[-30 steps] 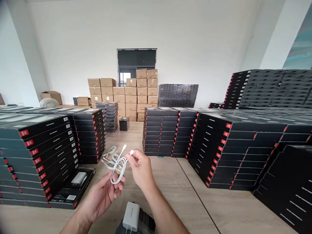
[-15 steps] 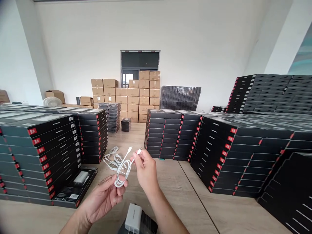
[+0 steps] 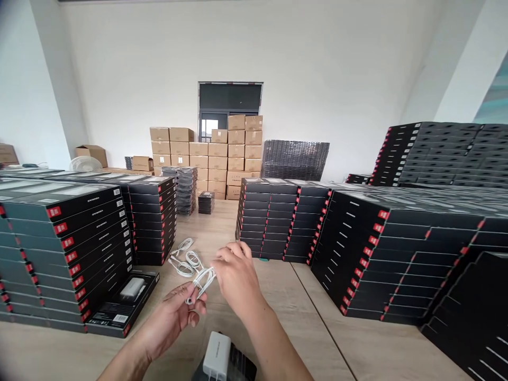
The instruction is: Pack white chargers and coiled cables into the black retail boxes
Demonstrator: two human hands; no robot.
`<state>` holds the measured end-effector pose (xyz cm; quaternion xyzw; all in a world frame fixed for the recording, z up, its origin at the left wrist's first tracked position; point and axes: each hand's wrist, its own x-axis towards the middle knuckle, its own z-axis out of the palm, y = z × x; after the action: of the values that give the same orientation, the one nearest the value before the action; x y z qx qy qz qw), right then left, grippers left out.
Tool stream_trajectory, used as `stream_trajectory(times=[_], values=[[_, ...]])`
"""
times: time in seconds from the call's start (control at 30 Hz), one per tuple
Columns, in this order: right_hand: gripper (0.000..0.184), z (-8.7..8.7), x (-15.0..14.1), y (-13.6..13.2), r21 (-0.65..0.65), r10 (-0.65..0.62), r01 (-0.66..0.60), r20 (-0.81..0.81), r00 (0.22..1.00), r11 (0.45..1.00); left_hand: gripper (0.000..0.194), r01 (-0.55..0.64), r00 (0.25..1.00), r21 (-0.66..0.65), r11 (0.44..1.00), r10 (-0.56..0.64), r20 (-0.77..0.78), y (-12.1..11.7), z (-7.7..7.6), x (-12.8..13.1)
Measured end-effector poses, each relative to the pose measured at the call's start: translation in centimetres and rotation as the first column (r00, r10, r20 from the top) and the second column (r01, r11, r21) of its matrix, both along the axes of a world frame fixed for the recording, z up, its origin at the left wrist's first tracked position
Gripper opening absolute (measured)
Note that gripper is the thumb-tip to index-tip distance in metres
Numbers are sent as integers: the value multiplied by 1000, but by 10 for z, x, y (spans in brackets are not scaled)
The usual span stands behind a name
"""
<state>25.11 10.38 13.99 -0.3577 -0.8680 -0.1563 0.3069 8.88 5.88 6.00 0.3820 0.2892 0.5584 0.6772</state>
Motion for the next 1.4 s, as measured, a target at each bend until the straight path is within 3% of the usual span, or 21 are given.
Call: stream_trajectory(times=[0.1, 0.2, 0.3, 0.4, 0.47, 0.6, 0.67, 0.8, 0.83, 0.87, 0.9, 0.97, 1.03, 1.2, 1.33, 1.4], values=[[23, 2, -9, -13, -23, -129, 131, 50, 990, 991, 37, -120, 967, 60, 991, 130, -219, 2, -3, 1], [21, 4, -18, -26, -194, -147, 139, -29, 989, 971, 32, -153, 908, 187, 970, 213, -362, 2, -4, 3], [18, 3, -23, -31, -388, -112, 17, -224, 968, 922, 28, -166, 918, 202, 965, 226, -326, -1, -2, 4], [19, -1, -27, -28, -531, -101, -125, -375, 922, 838, 25, -156, 931, 160, 975, 199, -304, -2, 0, 3], [20, -6, -29, -24, -584, -95, -207, -444, 891, 785, 23, -139, 927, 154, 978, 183, -327, -2, 1, 1], [20, -11, -33, -20, -602, -85, -312, -538, 839, 735, 20, -112, 906, 138, 984, 158, -392, -2, 2, -1], [21, -11, -32, -18, -643, -109, -387, -592, 798, 660, 21, -92, 902, 140, 986, 142, -407, -3, 4, -1], [24, -10, -30, -16, -748, -189, -530, -633, 751, 398, 20, -44, 924, 147, 988, 96, -369, -7, 13, 1], [27, -10, -30, -16, -761, -187, -532, -623, 760, 372, 19, -30, 932, 148, 988, 81, -354, -8, 16, 1], [29, -10, -30, -16, -766, -173, -515, -608, 775, 385, 18, -19, 937, 151, 988, 70, -341, -9, 18, 1], [30, -10, -31, -15, -760, -153, -486, -593, 791, 432, 18, -19, 941, 155, 988, 70, -332, -10, 20, 0], [30, -11, -32, -14, -711, -126, -412, -571, 811, 571, 19, -47, 942, 160, 986, 97, -320, -9, 22, -1], [29, -11, -32, -13, -655, -122, -358, -569, 814, 665, 19, -89, 939, 160, 983, 136, -316, -7, 20, -2], [31, -15, -31, -15, -652, -99, -317, -517, 851, 689, 23, -95, 940, 168, 981, 144, -309, -1, 10, 0], [14, -22, -36, -17, -436, -140, -100, -485, 863, 894, 34, -160, 942, 158, 974, 199, -271, 0, 8, 2], [14, -24, -37, -13, -367, -173, -59, -567, 805, 928, 35, -219, 932, 144, 965, 251, -262, 0, 10, 1]])
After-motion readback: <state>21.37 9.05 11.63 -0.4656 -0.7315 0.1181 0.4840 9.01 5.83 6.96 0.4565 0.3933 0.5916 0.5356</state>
